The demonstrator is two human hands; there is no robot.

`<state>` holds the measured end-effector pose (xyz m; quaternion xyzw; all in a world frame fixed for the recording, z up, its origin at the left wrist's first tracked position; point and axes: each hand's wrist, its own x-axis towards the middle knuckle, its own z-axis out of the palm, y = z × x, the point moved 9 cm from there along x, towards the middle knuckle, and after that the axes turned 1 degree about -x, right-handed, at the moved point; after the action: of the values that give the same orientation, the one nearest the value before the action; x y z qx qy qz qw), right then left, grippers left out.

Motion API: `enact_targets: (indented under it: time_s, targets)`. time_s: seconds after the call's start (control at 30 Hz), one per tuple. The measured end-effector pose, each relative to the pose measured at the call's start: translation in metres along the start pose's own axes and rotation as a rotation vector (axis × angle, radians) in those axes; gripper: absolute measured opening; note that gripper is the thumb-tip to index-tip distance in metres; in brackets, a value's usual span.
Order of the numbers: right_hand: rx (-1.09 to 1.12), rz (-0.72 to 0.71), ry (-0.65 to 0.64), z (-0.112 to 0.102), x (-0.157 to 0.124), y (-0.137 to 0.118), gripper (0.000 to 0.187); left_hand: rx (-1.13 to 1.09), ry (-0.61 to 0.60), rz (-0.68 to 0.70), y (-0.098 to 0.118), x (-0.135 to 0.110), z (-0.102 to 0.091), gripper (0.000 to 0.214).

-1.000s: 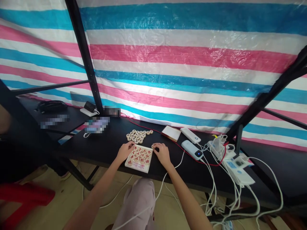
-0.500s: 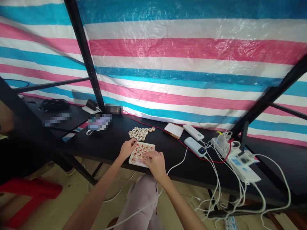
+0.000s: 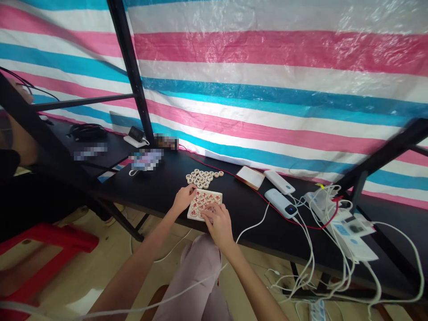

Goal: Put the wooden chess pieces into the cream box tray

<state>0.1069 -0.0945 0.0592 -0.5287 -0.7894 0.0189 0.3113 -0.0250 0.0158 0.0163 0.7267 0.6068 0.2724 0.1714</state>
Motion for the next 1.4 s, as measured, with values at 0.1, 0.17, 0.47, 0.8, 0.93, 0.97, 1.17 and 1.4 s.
enact_targets:
  time_s: [0.1, 0.17, 0.47, 0.8, 0.93, 0.97, 1.17, 1.4]
  targets:
    - [-0.046, 0.013, 0.03, -0.007, 0.0, 0.003, 0.023, -0.008, -0.003, -0.006, -0.001, 0.001, 0.001, 0.02]
    - [-0.066, 0.003, 0.021, -0.007, -0.003, 0.004, 0.024, -0.008, -0.006, -0.012, -0.002, 0.001, 0.002, 0.02]
    - [-0.047, -0.013, -0.06, 0.008, -0.016, 0.003, 0.025, -0.009, -0.011, -0.015, -0.002, 0.001, 0.003, 0.021]
    - [-0.245, 0.179, -0.108, 0.006, 0.011, 0.005, 0.029, -0.017, -0.026, -0.029, -0.001, 0.0, 0.002, 0.022]
    - [-0.313, 0.194, -0.26, 0.018, 0.026, 0.004, 0.023, -0.014, -0.016, -0.014, -0.001, 0.0, 0.002, 0.024]
    - [-0.314, 0.188, -0.287, 0.02, 0.027, 0.003, 0.02, -0.011, -0.016, -0.02, -0.002, 0.0, 0.003, 0.024]
    - [-0.314, 0.182, -0.288, 0.016, 0.024, 0.001, 0.008, -0.013, -0.029, -0.03, -0.001, -0.001, 0.002, 0.024]
    - [-0.286, 0.21, -0.289, 0.018, 0.019, 0.001, 0.009, -0.034, -0.025, -0.034, 0.0, -0.001, 0.0, 0.022]
